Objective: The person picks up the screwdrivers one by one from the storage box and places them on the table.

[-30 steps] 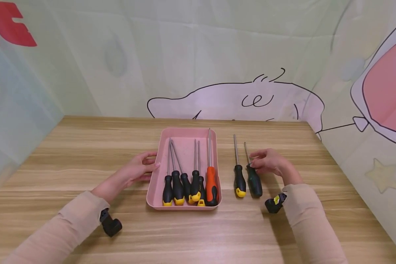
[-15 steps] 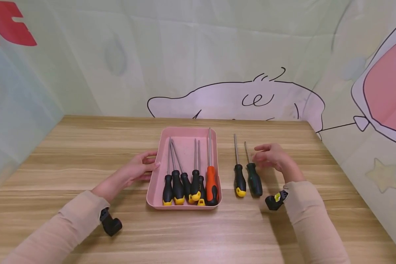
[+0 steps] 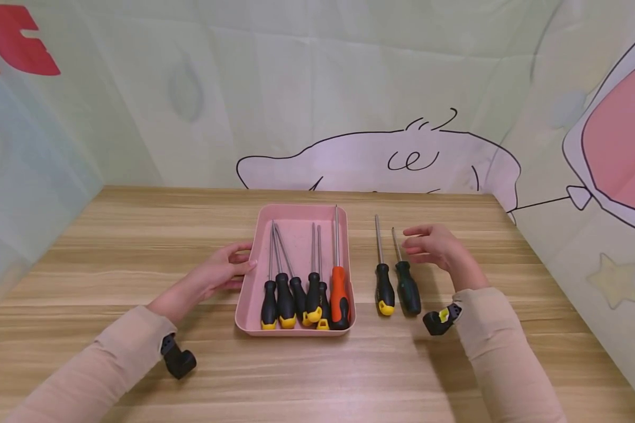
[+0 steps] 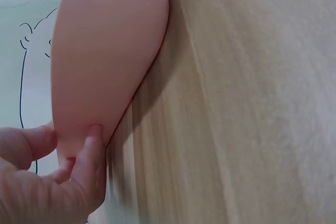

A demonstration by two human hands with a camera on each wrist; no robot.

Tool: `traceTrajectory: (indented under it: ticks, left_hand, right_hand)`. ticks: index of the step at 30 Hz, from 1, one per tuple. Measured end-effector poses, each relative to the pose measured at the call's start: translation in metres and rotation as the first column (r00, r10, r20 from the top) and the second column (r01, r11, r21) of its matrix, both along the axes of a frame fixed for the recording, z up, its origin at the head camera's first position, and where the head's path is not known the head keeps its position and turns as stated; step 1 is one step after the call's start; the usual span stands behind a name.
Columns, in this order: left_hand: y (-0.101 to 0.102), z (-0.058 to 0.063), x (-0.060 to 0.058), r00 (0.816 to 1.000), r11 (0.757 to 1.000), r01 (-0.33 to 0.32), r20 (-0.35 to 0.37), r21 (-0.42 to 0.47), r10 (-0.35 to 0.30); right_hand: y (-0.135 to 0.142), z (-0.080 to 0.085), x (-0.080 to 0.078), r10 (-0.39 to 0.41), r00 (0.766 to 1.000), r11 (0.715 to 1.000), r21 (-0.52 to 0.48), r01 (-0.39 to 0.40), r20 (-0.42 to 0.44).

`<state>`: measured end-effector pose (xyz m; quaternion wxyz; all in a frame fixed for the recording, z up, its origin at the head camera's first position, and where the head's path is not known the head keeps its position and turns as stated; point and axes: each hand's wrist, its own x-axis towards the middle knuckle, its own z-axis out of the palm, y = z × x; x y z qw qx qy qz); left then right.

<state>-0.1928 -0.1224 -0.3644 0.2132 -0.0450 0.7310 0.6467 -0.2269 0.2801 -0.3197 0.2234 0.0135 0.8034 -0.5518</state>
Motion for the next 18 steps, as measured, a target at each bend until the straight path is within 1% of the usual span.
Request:
traceTrajectory:
  ticks: [5, 9, 13, 18]
  left_hand:
    - [0.001, -0.001, 0.000, 1.000, 1.000, -0.001, -0.005, 0.003, 0.001]
    - [0.001, -0.001, 0.001, 1.000, 1.000, -0.001, -0.006, 0.003, 0.001]
    - [0.001, -0.001, 0.001, 1.000, 1.000, -0.003, -0.007, 0.001, 0.003]
    - [0.000, -0.001, 0.000, 1.000, 1.000, 0.001, -0.005, -0.009, -0.001]
  right_hand:
    - [-0.005, 0.005, 0.001, -0.022, 0.999, 1.000, 0.001, 0.022, 0.030]
    - [-0.010, 0.008, 0.002, -0.021, 0.999, 1.000, -0.016, 0.022, 0.046]
    - [-0.016, 0.011, 0.003, -0.003, 0.999, 1.000, -0.027, 0.004, 0.047]
    - [-0.025, 0.014, 0.003, 0.033, 0.999, 0.999, -0.006, -0.033, 0.043]
